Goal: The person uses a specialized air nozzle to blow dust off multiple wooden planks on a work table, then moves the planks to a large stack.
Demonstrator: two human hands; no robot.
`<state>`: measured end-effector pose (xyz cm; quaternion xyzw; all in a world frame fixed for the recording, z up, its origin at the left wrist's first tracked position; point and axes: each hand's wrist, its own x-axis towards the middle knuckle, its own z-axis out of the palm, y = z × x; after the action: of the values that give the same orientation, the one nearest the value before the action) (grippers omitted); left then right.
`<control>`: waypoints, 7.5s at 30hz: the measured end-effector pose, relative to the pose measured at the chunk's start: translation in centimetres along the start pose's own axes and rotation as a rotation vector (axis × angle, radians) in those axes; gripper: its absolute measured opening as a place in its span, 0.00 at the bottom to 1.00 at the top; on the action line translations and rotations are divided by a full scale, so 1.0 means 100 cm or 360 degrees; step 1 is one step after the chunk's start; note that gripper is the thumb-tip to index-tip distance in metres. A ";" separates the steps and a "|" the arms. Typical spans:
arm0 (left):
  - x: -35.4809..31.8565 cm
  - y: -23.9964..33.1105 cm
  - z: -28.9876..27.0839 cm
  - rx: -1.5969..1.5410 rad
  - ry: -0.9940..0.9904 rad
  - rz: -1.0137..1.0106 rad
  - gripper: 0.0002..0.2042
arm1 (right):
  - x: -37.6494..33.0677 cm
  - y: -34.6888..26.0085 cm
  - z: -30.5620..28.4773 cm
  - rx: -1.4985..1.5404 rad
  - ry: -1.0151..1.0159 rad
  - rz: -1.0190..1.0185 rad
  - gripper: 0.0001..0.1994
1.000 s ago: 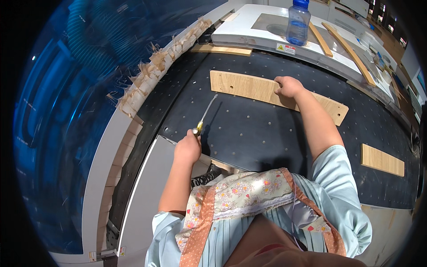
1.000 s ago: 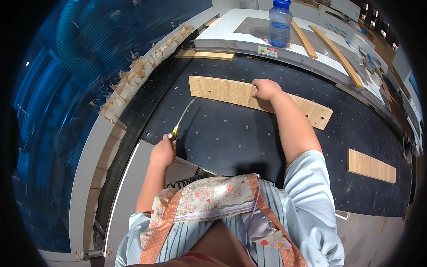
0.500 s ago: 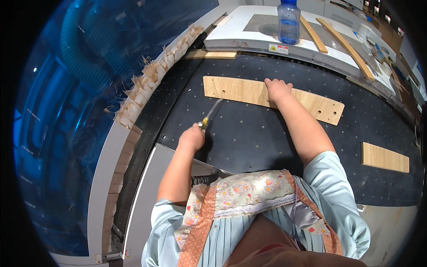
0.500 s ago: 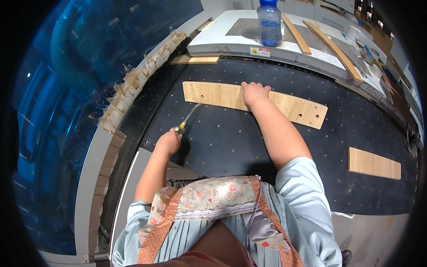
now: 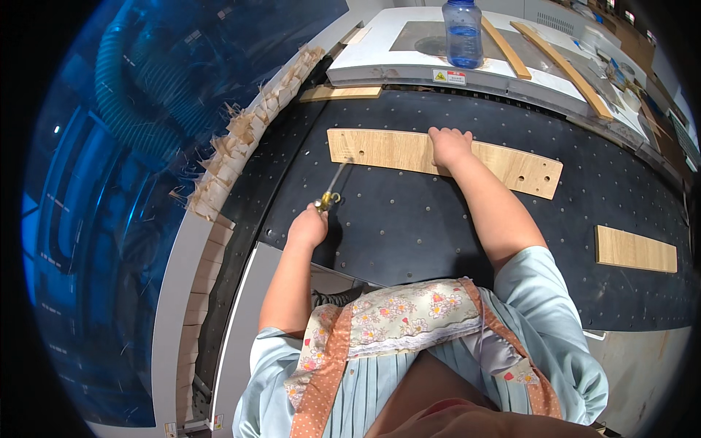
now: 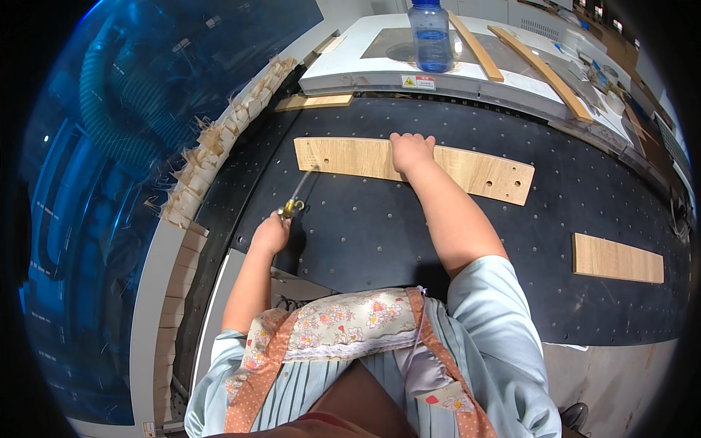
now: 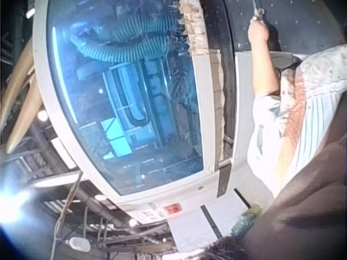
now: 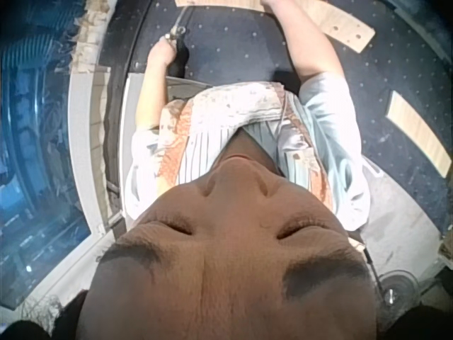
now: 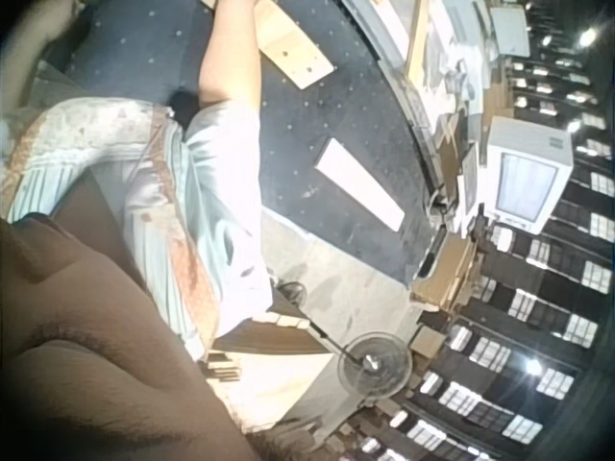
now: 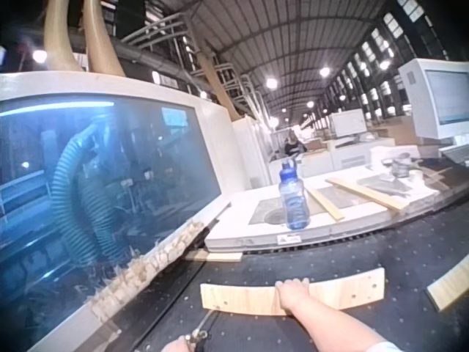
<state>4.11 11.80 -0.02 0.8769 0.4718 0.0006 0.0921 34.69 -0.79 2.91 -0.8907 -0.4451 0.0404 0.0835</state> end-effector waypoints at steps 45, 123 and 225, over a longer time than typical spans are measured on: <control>0.039 -0.011 -0.017 -0.0121 0.0210 0.0043 0.19 | 0.006 0.005 0.007 -0.0035 -0.0027 -0.0021 0.26; -0.018 0.023 0.012 -0.0211 0.0177 0.0131 0.14 | 0.012 0.052 0.029 0.3770 0.0922 0.0106 0.23; -0.050 -0.018 0.071 -0.0888 0.1249 0.0619 0.22 | -0.067 0.005 -0.022 0.2482 0.0952 -0.0520 0.20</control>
<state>0.48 7.52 -6.87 0.8242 0.2809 0.4724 0.1366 31.38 -6.69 4.92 -0.4760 -0.3721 0.0859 0.7922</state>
